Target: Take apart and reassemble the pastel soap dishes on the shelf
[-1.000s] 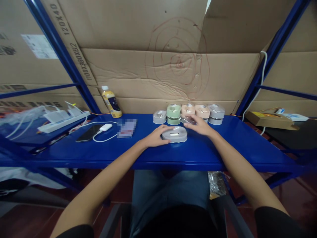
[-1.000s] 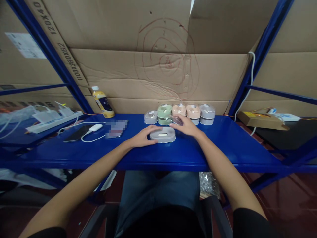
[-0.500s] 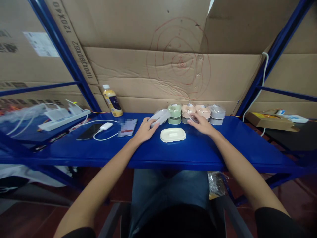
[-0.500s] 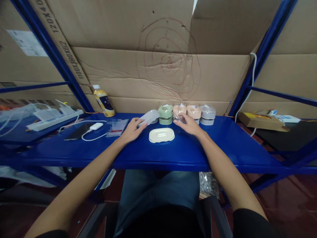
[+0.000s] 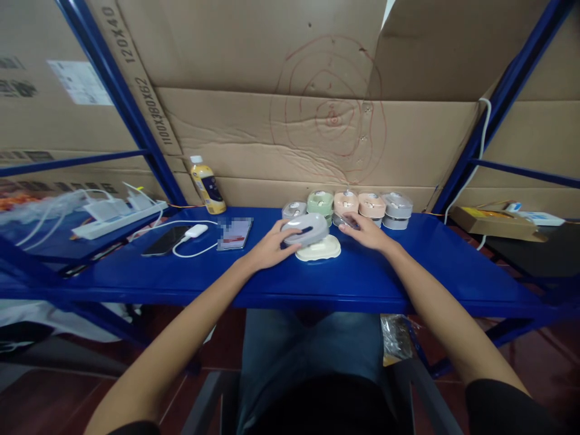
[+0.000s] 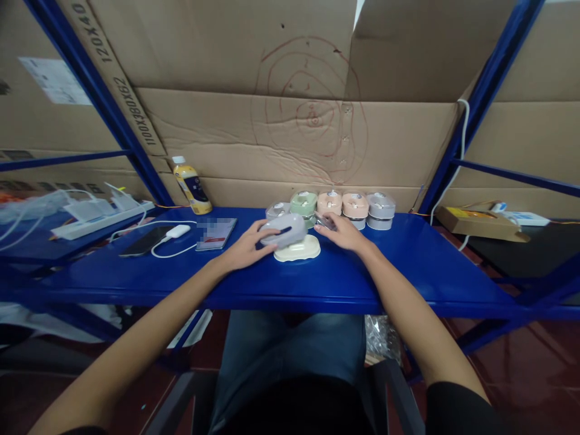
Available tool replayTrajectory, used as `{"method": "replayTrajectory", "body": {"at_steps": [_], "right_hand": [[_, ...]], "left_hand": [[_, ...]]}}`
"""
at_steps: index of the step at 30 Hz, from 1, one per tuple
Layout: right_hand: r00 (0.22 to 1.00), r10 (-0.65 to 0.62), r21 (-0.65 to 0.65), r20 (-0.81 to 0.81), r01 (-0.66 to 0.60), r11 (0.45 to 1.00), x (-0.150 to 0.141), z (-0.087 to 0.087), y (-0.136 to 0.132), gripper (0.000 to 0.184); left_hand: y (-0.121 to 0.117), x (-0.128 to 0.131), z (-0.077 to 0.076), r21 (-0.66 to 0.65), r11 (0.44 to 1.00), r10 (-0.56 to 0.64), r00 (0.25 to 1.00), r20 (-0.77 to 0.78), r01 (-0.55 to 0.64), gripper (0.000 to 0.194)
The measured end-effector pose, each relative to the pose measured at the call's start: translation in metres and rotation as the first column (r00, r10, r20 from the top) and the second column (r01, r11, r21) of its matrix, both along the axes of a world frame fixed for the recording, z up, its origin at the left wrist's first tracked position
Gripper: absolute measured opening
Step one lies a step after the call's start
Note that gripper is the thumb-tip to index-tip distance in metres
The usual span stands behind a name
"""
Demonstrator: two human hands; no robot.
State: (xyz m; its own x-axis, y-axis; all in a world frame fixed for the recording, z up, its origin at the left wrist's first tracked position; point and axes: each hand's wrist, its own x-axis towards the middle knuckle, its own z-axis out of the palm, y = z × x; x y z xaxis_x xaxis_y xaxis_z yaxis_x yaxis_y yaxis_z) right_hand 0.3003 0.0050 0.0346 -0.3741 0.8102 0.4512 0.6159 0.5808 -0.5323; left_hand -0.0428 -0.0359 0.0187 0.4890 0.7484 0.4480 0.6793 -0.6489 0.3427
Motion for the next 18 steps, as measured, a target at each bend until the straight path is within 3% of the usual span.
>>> {"method": "replayTrajectory", "body": {"at_steps": [5,8,12,18], "right_hand": [[1.0,0.011,0.0,-0.007,-0.011,1.0,0.002,0.001,-0.001,0.06],[0.999,0.043,0.022,-0.001,-0.043,0.999,-0.004,0.003,-0.006,0.063],[0.981,0.187,0.115,0.044,-0.191,0.975,-0.024,0.004,-0.016,0.078],[0.948,0.258,0.128,0.187,-0.284,0.95,-0.043,0.002,-0.022,0.09]], "left_hand": [[0.002,0.027,-0.001,-0.082,0.985,-0.153,0.988,-0.026,0.151,0.058],[0.007,0.032,-0.005,-0.076,0.985,-0.156,0.987,0.028,0.158,0.074],[0.012,0.037,-0.006,-0.128,0.982,-0.119,0.984,0.136,0.137,0.098],[0.013,0.05,-0.004,-0.172,0.953,-0.199,0.941,0.273,0.251,0.103]]}}
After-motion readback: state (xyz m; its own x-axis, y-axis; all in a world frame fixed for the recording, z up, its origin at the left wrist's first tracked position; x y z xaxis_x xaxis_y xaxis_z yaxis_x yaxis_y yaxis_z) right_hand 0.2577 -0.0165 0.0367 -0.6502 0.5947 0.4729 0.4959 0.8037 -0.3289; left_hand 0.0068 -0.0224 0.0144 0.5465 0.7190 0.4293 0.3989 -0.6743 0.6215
